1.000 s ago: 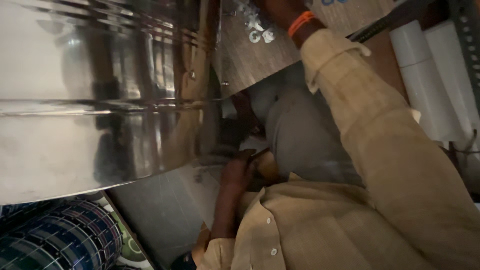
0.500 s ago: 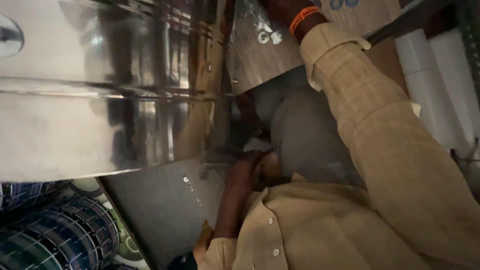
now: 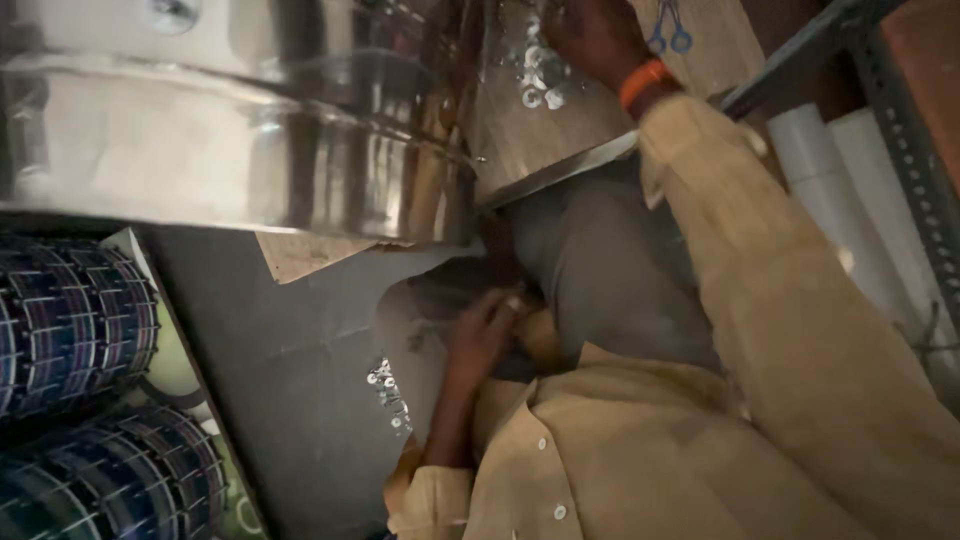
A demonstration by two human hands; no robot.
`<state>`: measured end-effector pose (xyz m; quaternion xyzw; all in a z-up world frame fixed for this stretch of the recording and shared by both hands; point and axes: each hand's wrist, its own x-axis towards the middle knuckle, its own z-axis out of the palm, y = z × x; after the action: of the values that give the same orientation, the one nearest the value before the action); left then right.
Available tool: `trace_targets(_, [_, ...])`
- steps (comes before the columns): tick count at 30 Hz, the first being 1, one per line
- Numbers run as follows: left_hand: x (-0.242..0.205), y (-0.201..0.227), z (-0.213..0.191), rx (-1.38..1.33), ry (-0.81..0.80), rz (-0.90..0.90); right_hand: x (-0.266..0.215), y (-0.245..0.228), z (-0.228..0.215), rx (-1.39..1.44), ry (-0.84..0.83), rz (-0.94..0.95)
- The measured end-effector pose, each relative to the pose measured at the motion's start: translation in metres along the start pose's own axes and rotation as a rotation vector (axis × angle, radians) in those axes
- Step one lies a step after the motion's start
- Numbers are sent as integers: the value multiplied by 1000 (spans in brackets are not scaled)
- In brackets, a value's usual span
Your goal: The person sits on the floor and assembles a large metal drum shell by hand. They insert bolts through pre-drilled holes in the drum's rim, place washers, and tighten the nuts to secure the hardware. The person repeatedly reaches for small metal parts from a pile on the floor and a wooden board to continue the assembly.
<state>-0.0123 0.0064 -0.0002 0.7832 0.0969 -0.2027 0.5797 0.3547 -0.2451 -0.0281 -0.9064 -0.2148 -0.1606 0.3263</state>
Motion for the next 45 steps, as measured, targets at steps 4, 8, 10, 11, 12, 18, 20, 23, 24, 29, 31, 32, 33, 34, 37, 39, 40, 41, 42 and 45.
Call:
trace_targets(4, [24, -7, 0, -597, -42, -264, -60, -53, -29, 124, -318, -200])
trace_targets(8, [16, -9, 11, -786, -89, -244, -152, -144, -58, 492, -775, -49])
trace_targets(10, [17, -8, 18, -868, -134, -264, -174, -190, -66, 318, -824, 36])
trace_targets(11, [18, -8, 21, -889, -129, -285, -180, -206, -72, 332, -800, -7])
trace_targets(12, [22, -8, 24, -909, -125, -305, -185, -218, -77, 345, -776, -50])
trace_targets(18, [4, -15, 28, -937, -53, -327, -206, -246, -78, 629, -748, 99])
trace_targets(20, [10, -2, 29, -965, -51, -270, -193, -241, -79, 765, -722, 180])
trace_targets(23, [-1, 8, 33, -1013, -38, -201, -189, -234, -83, 1258, -780, 519])
trace_targets(24, [-1, 10, 37, -1082, -19, -197, -190, -231, -83, 1427, -719, 598])
trace_targets(29, [-11, 14, 35, -731, 344, 145, -192, -225, -81, 1701, -520, 758])
trace_targets(31, [-11, 21, 26, -490, 483, 219, -192, -224, -80, 1731, -492, 748])
trace_targets(32, [-16, 27, 24, -387, 499, 288, -192, -224, -79, 1745, -495, 758])
trace_targets(33, [-22, 34, 23, -283, 513, 357, -193, -225, -79, 1758, -496, 768])
trace_targets(34, [-28, 43, 21, -178, 525, 424, -193, -226, -79, 1771, -497, 778])
trace_targets(37, [-36, 66, 21, 65, 417, 474, -196, -231, -75, 1820, -536, 774])
trace_targets(39, [-41, 77, 22, 144, 393, 504, -198, -233, -76, 1815, -558, 776])
trace_targets(40, [-42, 80, 21, 184, 382, 517, -198, -235, -77, 1813, -570, 776])
trace_targets(41, [-41, 82, 18, 220, 409, 553, -198, -237, -76, 1822, -573, 786])
trace_targets(42, [-39, 82, 17, 255, 436, 588, -197, -239, -75, 1830, -577, 795])
trace_targets(45, [-33, 77, 11, 329, 451, 575, -196, -239, -70, 1809, -589, 803])
